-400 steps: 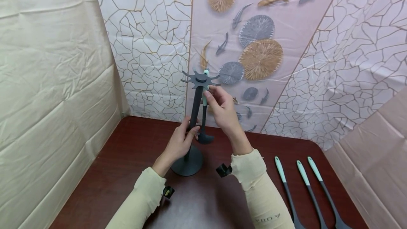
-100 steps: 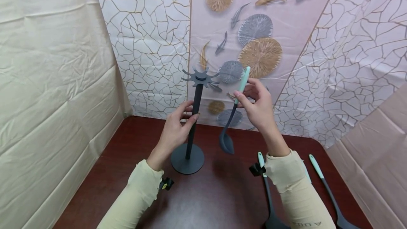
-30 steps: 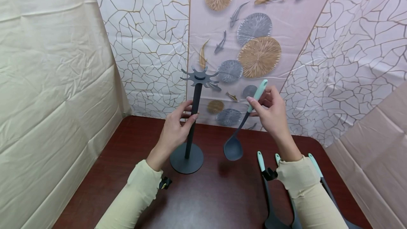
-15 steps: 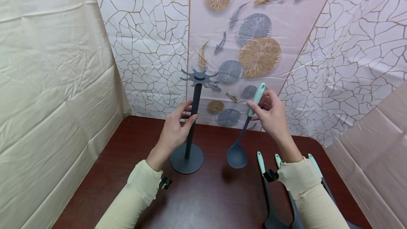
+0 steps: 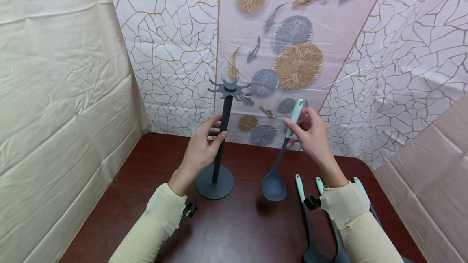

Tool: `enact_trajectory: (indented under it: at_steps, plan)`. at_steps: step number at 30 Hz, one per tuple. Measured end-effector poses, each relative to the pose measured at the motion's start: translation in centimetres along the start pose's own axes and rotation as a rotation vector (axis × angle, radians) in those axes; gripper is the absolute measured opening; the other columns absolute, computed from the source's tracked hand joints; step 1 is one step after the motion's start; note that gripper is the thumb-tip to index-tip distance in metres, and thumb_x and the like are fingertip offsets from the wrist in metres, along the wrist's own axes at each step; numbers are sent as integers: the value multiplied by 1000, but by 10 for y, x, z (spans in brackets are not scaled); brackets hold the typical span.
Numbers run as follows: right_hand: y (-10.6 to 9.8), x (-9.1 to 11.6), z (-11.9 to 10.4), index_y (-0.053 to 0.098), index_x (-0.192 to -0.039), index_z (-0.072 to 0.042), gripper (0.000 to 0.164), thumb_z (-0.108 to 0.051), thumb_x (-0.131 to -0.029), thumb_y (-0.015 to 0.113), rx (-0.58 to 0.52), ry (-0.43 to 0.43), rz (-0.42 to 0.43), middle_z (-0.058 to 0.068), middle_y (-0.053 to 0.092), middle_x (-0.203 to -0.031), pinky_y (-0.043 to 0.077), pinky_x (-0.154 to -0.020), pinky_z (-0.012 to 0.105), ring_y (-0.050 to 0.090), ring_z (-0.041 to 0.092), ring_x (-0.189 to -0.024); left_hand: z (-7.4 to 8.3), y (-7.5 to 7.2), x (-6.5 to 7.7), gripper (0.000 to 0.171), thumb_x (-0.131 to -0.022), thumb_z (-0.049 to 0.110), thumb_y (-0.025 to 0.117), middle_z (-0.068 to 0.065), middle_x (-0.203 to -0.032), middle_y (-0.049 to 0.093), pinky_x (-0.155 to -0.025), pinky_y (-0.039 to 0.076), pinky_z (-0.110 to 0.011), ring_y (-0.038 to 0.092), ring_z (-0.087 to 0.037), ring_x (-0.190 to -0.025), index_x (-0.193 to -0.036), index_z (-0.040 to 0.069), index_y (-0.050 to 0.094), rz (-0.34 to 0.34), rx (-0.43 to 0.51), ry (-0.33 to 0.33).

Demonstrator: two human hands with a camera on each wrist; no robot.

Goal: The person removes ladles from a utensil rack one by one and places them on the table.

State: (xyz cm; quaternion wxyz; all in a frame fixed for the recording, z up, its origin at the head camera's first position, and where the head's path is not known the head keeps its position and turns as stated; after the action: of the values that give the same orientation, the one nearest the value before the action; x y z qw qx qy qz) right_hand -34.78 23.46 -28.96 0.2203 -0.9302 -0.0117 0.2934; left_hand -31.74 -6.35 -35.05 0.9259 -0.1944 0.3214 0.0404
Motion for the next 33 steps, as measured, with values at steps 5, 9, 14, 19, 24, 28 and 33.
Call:
enact_trajectory:
  at_steps: [5, 9, 14, 19, 24, 28, 33]
  plan:
    - [1, 2, 6, 52, -117, 5, 29, -14, -105, 70, 13, 24, -18, 30, 68, -92, 62, -53, 36, 72, 32, -73, -1, 0, 0, 47, -106, 21, 70, -9, -124, 69, -76, 63, -41, 74, -23, -101, -150, 14, 57, -1, 4, -3]
    - [1, 5, 8, 52, -115, 5, 28, -14, -105, 69, 36, 30, -38, 30, 67, -90, 61, -52, 36, 71, 38, -72, -1, 0, 0, 47, -106, 22, 69, -9, -124, 69, -76, 63, -44, 74, -24, -101, -150, 14, 57, -1, 14, -2]
    - [2, 7, 13, 51, -113, 6, 27, -12, -104, 70, 24, 43, -65, 33, 65, -89, 62, -53, 38, 71, 38, -71, 0, 0, 0, 47, -106, 23, 70, -9, -124, 69, -77, 63, -45, 74, -24, -101, -150, 14, 57, 0, 11, -2]
    - [3, 6, 37, 52, -115, 6, 28, -13, -105, 70, 18, 57, -67, 32, 65, -89, 61, -52, 39, 70, 39, -69, -1, -1, -1, 48, -105, 23, 70, -9, -124, 69, -76, 64, -40, 74, -23, -101, -150, 15, 57, 0, 2, 0]
    - [4, 7, 60, 52, -115, 2, 30, -19, -105, 71, 3, 73, -76, 29, 65, -88, 61, -52, 40, 69, 38, -67, -1, 0, -1, 47, -105, 22, 70, -9, -123, 69, -77, 64, -41, 74, -22, -100, -150, 14, 57, -1, 10, 0]
    - [4, 10, 70, 53, -117, 1, 32, -21, -104, 72, 10, 86, -91, 27, 65, -89, 61, -51, 41, 70, 39, -68, -1, 0, -1, 46, -105, 21, 70, -9, -123, 69, -77, 64, -43, 74, -23, -100, -149, 14, 58, -2, 22, -1]
    - [4, 14, 75, 52, -119, 4, 31, -18, -106, 69, 23, 136, -116, 29, 66, -91, 62, -53, 41, 71, 42, -70, -1, 0, -2, 46, -105, 20, 70, -9, -123, 70, -78, 64, -45, 74, -24, -100, -149, 14, 58, -3, 25, 1]
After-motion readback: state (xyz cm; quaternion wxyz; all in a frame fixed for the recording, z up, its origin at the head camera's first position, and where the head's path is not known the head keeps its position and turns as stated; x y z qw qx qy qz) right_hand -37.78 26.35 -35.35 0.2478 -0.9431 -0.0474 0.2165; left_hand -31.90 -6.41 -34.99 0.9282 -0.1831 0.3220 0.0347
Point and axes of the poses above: each hand's wrist, its own x-axis away from the middle knuckle, its own y-axis out of the palm, z = x × y, the point moved 6 cm from there along -x, towards the middle knuckle
